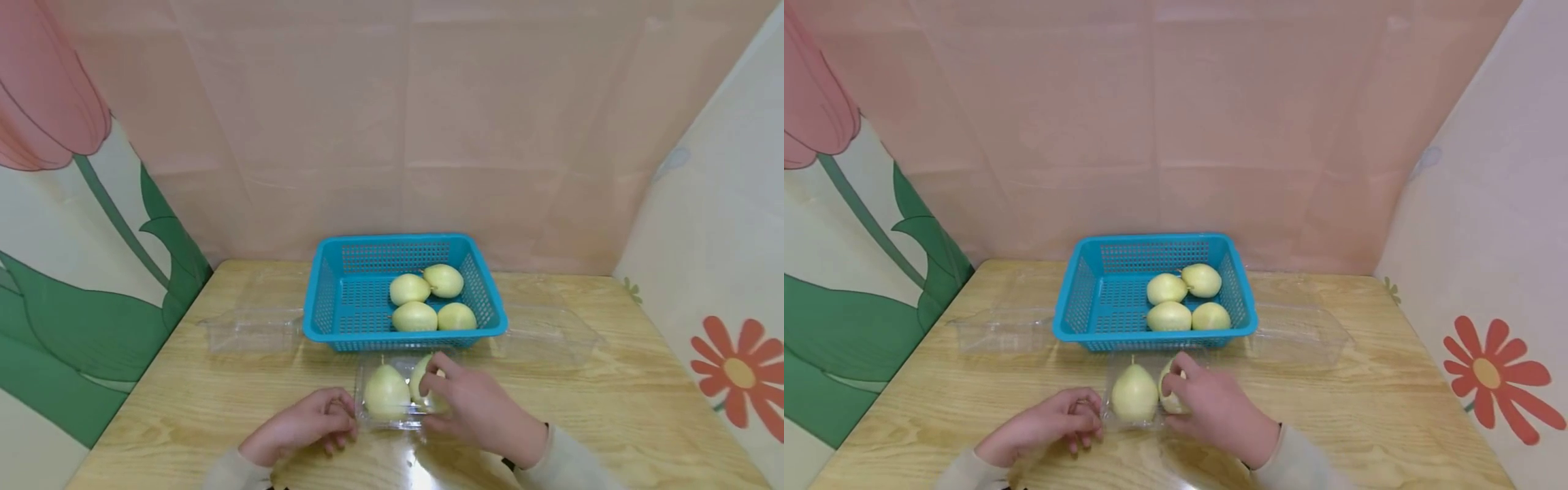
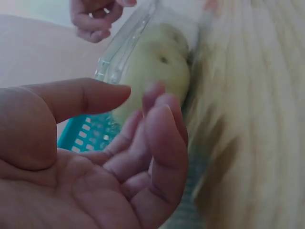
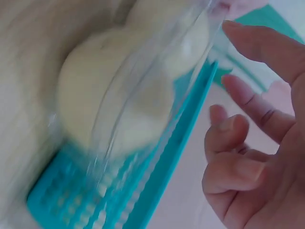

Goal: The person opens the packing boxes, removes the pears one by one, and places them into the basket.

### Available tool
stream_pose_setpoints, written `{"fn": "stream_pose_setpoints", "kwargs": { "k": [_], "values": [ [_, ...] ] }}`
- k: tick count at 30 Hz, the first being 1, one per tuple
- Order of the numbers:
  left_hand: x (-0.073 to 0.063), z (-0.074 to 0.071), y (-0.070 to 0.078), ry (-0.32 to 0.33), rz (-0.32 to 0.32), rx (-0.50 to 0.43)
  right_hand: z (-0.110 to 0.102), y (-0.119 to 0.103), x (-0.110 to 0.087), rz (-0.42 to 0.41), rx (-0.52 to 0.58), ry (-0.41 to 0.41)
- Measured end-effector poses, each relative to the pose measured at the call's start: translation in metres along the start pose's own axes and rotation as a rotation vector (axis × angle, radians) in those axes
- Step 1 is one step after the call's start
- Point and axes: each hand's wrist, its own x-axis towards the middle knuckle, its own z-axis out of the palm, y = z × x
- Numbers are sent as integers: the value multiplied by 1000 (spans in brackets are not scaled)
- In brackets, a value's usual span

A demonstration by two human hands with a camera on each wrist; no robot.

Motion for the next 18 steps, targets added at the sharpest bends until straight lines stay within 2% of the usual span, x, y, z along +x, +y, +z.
{"fn": "stream_pose_setpoints", "kwargs": {
  "k": [3,6,11,18],
  "values": [
    [0,3,-4,-55,4,-57,7,-11,6,-79,-14,-8],
    [0,5,-8,-84,21,-81,16,-19,12,-125,-47,-25],
    [3,7,-10,-104,52,-94,26,-26,17,-161,-114,-19],
    [5,7,-10,-127,42,-128,32,-33,22,-171,-173,-17]
  ]
}}
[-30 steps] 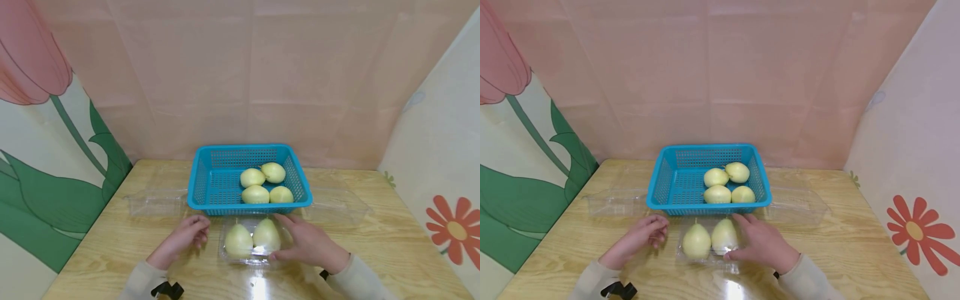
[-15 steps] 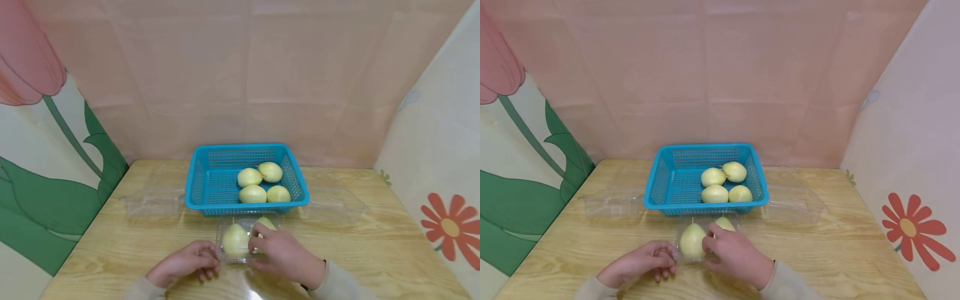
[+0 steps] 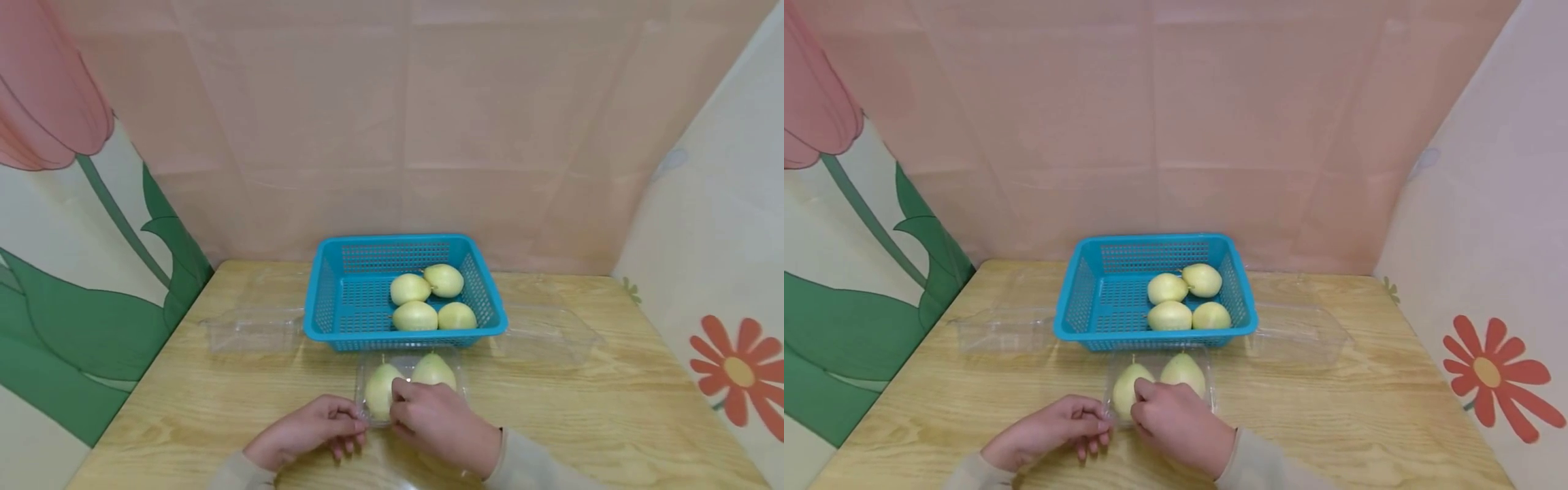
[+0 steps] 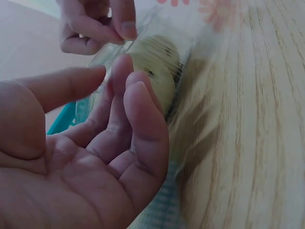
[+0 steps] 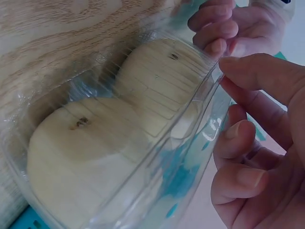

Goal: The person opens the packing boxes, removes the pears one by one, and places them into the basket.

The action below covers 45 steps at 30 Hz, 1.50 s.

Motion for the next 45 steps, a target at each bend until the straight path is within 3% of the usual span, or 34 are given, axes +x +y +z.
{"fn": "stream_pose_setpoints", "kwargs": {
  "k": [8,14,22,29,33,37,45],
  "values": [
    [1,2,-1,-2,3,-15,2,-8,4,-139,-192,57],
    [1,2,-3,-12,7,-29,8,-12,7,-169,-237,56],
    [0,-1,-8,-27,3,-71,10,-17,12,-157,-197,84],
    [3,3,-10,17,-11,-122,12,-16,14,-54,20,22],
    [5,6,-10,35,1,-119,13,-15,14,-38,67,-5],
    [8,10,-10,43,29,-120,15,-16,16,-73,-14,-11],
    [9,18,-6,34,30,-178,15,-20,20,-179,-298,-31]
  ]
}}
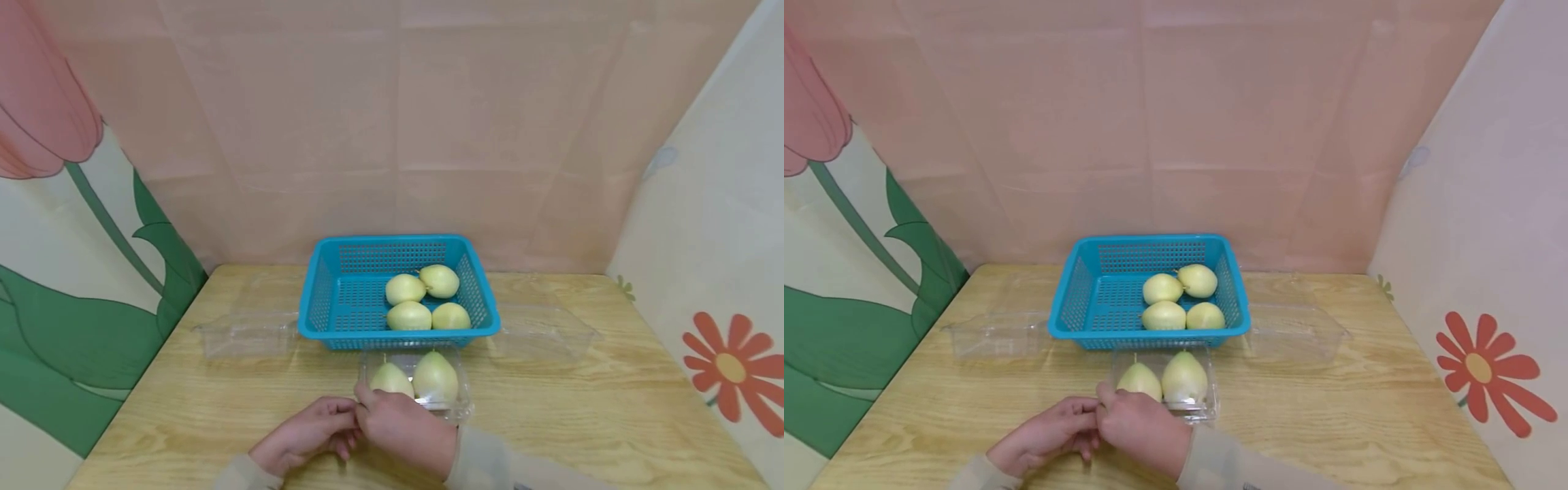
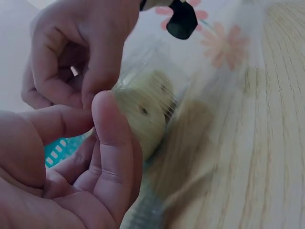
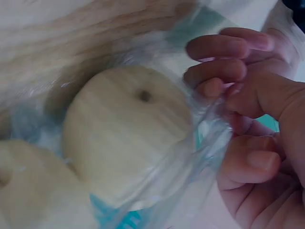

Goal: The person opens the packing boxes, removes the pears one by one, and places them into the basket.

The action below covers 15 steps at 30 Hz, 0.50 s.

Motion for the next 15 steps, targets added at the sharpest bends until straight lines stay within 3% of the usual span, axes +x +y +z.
{"fn": "stream_pose_setpoints", "kwargs": {
  "k": [9,15],
  "values": [
    [-2,4,4,-1,-51,-34,-2,2,-3,-74,-99,20],
    [-4,9,3,41,-101,-13,-32,15,5,-11,-44,91]
  ]
}}
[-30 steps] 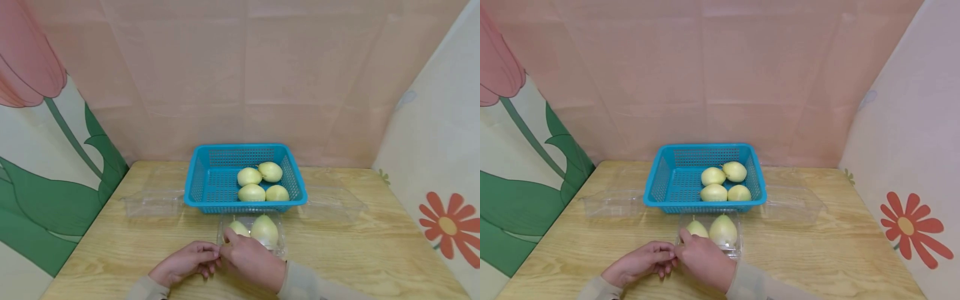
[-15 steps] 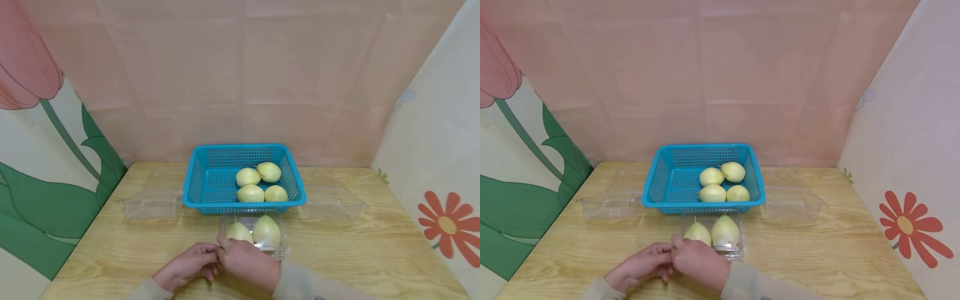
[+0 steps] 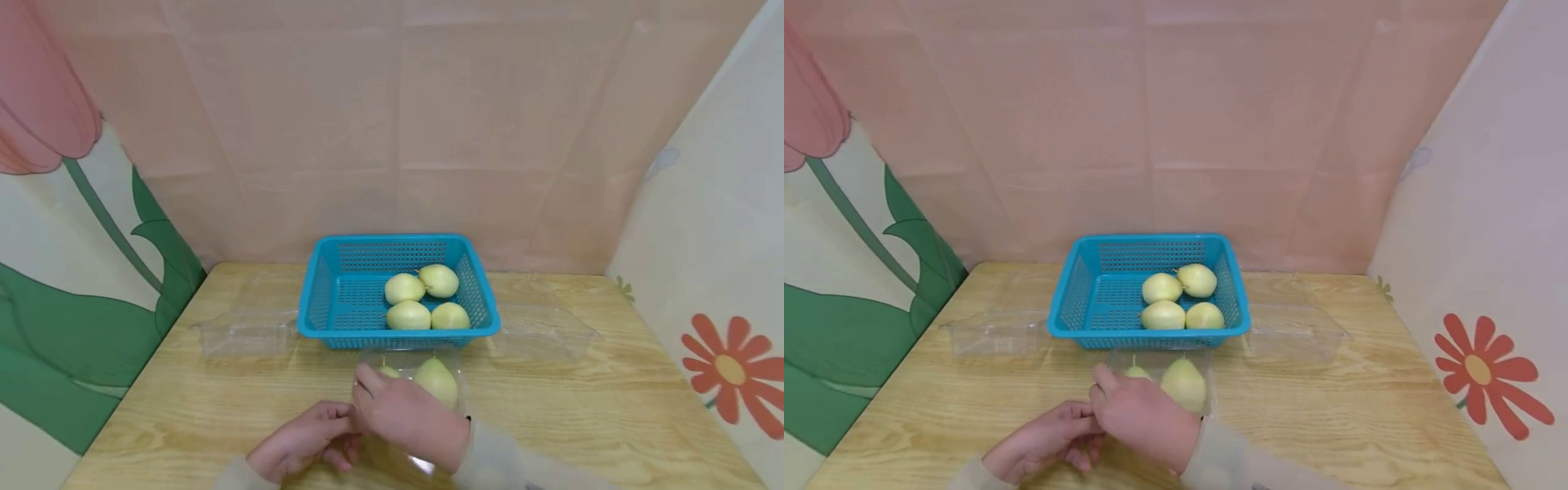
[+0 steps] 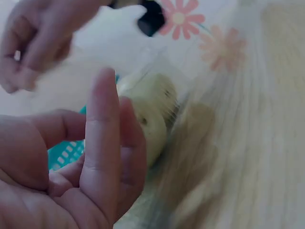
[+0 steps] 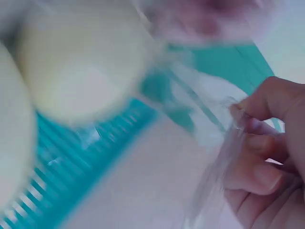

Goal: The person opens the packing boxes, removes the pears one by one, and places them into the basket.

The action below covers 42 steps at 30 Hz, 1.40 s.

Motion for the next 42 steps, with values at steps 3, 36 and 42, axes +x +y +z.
{"fn": "stream_pose_setpoints", "kwargs": {
  "k": [3,36,42],
  "values": [
    [-2,2,0,1,-27,4,-14,10,6,60,44,35],
    [1,0,10,25,2,71,17,0,-19,545,202,-276],
    [1,0,10,22,17,81,19,4,-14,595,335,-359]
  ]
}}
